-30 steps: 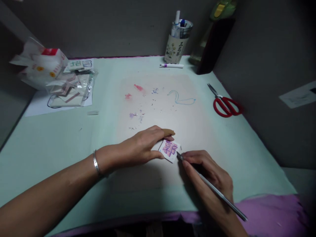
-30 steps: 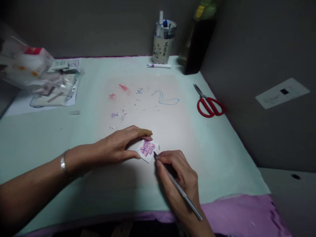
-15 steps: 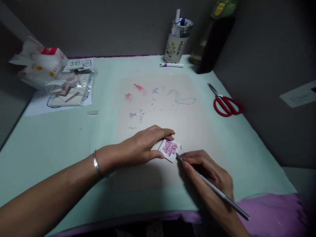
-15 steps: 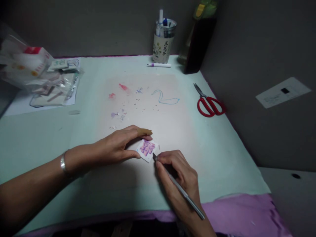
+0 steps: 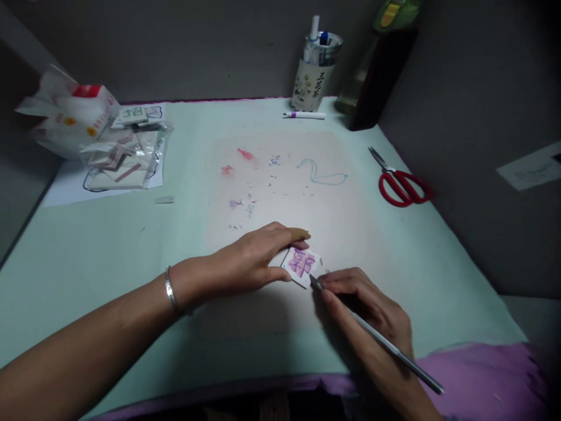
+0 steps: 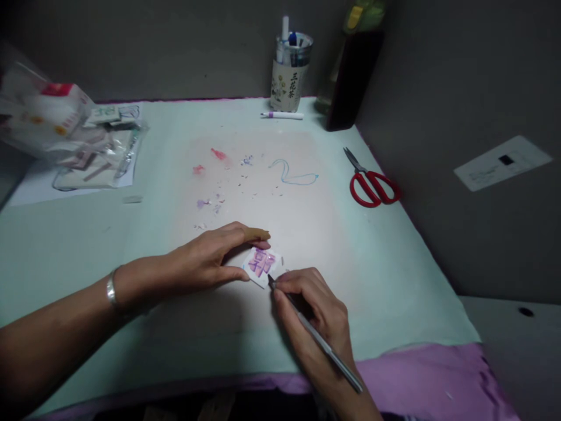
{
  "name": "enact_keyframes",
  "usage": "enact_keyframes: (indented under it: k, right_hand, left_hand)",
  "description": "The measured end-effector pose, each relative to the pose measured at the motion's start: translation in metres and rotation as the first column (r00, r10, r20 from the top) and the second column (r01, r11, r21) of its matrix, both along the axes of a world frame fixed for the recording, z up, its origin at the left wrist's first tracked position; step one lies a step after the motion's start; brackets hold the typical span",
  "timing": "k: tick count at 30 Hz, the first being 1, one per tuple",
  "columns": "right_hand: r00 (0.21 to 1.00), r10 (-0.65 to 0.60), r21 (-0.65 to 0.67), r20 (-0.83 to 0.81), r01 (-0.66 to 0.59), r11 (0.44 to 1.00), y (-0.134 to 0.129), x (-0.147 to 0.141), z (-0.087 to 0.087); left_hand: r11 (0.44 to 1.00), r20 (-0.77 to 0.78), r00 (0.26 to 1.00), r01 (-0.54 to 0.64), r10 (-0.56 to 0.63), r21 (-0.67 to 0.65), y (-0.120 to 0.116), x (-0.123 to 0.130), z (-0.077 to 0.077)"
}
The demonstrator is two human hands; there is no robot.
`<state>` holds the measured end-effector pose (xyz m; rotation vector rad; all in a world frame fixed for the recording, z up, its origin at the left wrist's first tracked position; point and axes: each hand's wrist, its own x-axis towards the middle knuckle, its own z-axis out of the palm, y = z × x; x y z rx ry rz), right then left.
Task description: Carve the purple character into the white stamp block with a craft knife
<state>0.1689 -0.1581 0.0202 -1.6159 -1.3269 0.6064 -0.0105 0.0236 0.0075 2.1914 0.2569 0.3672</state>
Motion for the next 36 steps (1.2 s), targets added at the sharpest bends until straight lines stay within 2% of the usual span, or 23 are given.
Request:
enact_keyframes:
  k: [11,18,21,24,27,29,33,36]
  right_hand:
    - [0.992,-0.129,-0.018,0.006,0.129,0.991,-0.001,-0.003,-0.001]
    - [0.994,-0.101,-0.010,0.032,0.102,0.995,-0.003,-0.004,0.000]
    - [0.996,-0.082,-0.005,0.036,0.082,0.997,-0.003,-0.004,0.000]
    - [0.997,-0.072,0.006,0.029,0.072,0.997,-0.004,-0.003,-0.002]
    - [0.997,-0.072,0.020,0.013,0.071,0.997,-0.004,-0.003,-0.002]
    - [0.993,-0.115,0.022,0.009,0.115,0.993,-0.003,-0.003,-0.002]
    - [0.972,-0.234,0.023,0.003,0.234,0.972,-0.001,-0.003,-0.002]
    - [0.974,-0.226,0.033,-0.001,0.225,0.974,-0.001,-0.002,-0.004]
  left_hand:
    - [1.000,0.006,1.000,-0.009,0.009,0.000,-0.001,0.000,-0.003]
    - [1.000,-0.024,1.000,-0.007,0.007,0.011,0.001,-0.002,-0.005]
    - [0.998,-0.002,1.000,-0.003,0.003,0.066,0.000,-0.002,-0.002]
    - [0.992,0.015,1.000,-0.008,0.007,0.124,-0.007,0.000,0.003]
    - [0.995,0.057,0.998,0.014,-0.020,0.103,-0.020,0.005,0.005]
    - [0.995,0.096,0.995,-0.008,-0.002,0.100,-0.028,0.010,0.003]
    - [0.984,0.102,0.989,-0.120,0.107,0.133,-0.037,0.017,-0.004]
    - [0.975,0.097,0.989,-0.129,0.113,0.180,-0.037,0.018,-0.005]
